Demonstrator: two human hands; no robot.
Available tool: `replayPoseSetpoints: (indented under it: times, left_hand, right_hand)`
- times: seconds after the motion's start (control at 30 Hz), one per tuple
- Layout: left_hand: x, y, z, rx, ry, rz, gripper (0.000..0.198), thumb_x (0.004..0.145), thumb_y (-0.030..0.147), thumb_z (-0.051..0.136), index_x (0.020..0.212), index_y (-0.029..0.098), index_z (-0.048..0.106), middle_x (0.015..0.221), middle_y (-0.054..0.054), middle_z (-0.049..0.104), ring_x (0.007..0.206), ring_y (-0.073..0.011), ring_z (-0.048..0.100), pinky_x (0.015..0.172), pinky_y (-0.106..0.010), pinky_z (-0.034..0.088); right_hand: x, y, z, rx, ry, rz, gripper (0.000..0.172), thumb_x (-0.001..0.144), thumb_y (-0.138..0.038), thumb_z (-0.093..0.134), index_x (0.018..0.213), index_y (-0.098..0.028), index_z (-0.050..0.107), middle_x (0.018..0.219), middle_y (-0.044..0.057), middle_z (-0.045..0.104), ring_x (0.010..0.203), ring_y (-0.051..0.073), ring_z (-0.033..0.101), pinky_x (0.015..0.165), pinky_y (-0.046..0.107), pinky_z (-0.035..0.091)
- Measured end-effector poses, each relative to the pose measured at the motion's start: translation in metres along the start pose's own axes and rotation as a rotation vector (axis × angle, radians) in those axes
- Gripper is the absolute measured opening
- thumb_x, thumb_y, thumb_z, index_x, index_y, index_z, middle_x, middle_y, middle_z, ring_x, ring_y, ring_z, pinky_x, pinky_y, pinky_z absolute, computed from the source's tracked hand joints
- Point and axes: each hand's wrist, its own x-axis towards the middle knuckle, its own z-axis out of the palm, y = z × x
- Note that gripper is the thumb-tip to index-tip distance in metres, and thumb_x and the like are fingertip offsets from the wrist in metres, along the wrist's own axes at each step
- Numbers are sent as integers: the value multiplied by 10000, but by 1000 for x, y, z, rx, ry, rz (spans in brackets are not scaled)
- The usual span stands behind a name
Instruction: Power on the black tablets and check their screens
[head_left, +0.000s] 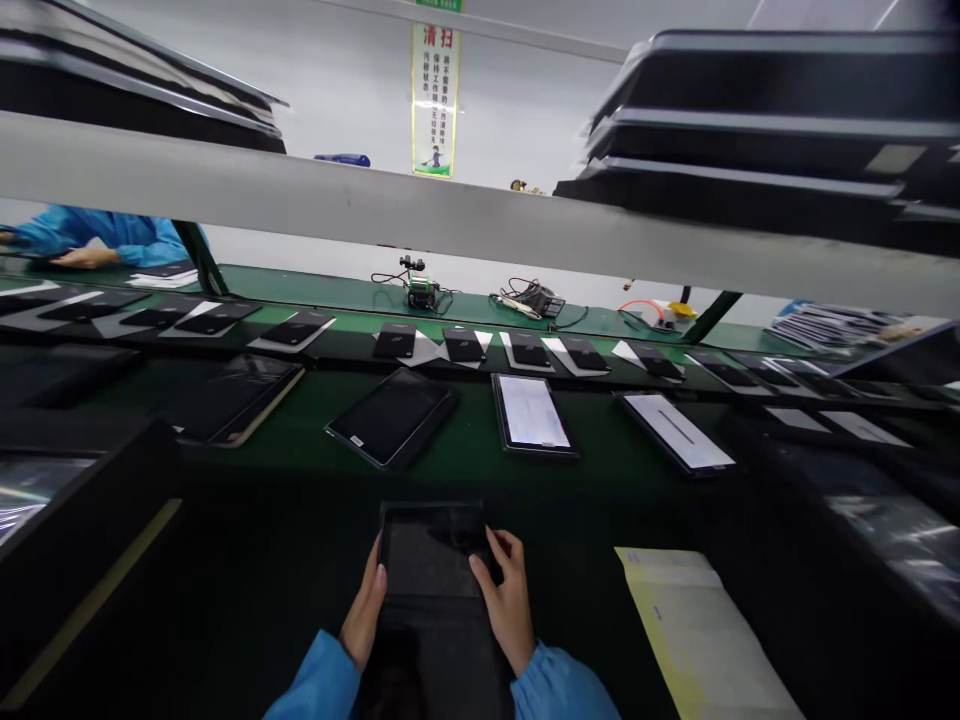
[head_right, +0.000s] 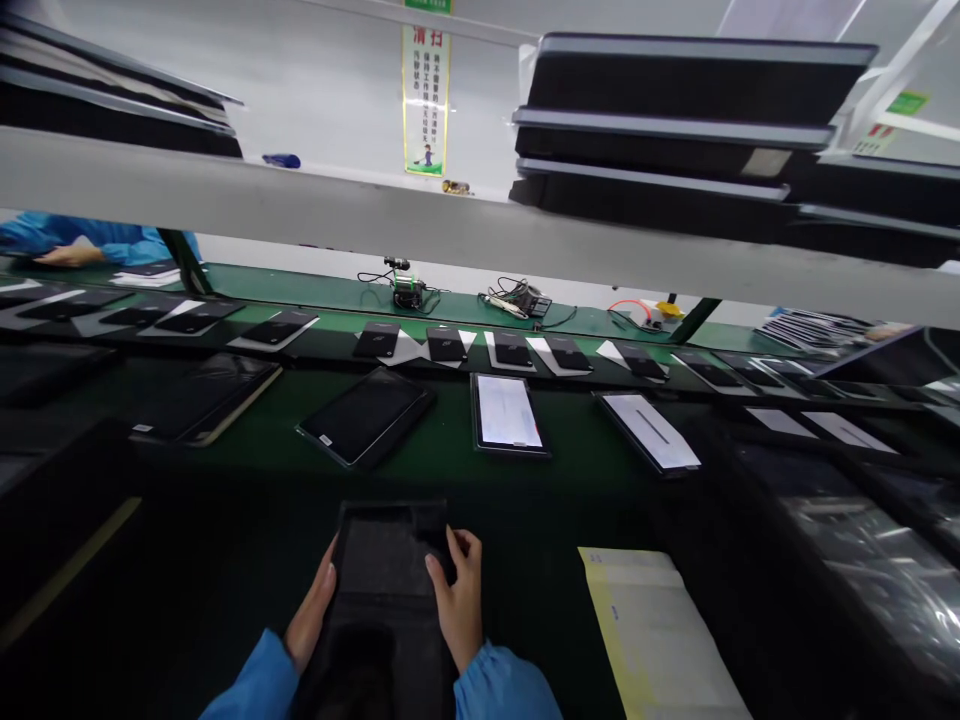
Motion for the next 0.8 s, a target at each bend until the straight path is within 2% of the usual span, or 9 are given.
replayPoseSetpoints:
  times: [0.13, 0.27, 0.4, 0.63, 0.8]
  left_hand:
    - [1, 1, 4, -144, 16, -73, 720, 851, 642, 423, 1415, 206, 321, 1540, -64, 286, 1430, -232, 201, 1211, -393, 88]
    - [2, -1, 4, -199, 36, -136, 692, 833, 640, 454, 1365, 201, 385, 1489, -104, 380, 1402, -268, 280, 1192, -430, 184]
    - [3, -5, 1, -220, 60, -163, 678, 797, 631, 530, 1313, 200, 438, 1454, -111, 429, 1389, -293, 305, 1195, -438, 173]
    - [1, -3, 4, -246, 72, -214, 745, 785, 622, 536, 1360, 181, 363, 1419, -132, 464, 1369, -297, 344, 1181, -444, 204]
    - [2, 0, 2, -239, 58, -237, 827, 715, 622, 612, 1364, 174, 363, 1387, -131, 504, 1315, -328, 423, 1133, -443, 312]
  right_hand:
    - [1, 0, 0, 20, 21, 9, 535, 842, -542, 552, 1268, -220, 578, 1200, 106, 466, 1162, 271, 493, 1035, 442, 423]
    - [0, -2, -1, 32, 39, 4, 495, 831, -524, 582, 1241, -247, 598, 1181, 86, 496, 1154, 265, 500, 1037, 435, 423]
    - [0, -7, -3, 34, 33, 18, 482, 841, -513, 578, 1244, -249, 595, 1188, 87, 499, 1149, 262, 509, 1020, 424, 440]
    - [1, -8, -3, 35, 33, 16, 500, 832, -536, 574, 1233, -239, 600, 1177, 89, 501, 1144, 264, 514, 1014, 421, 443]
    - [0, -11, -3, 37, 27, 27, 502, 829, -537, 580, 1231, -237, 597, 1179, 87, 504, 1145, 260, 517, 1002, 405, 452]
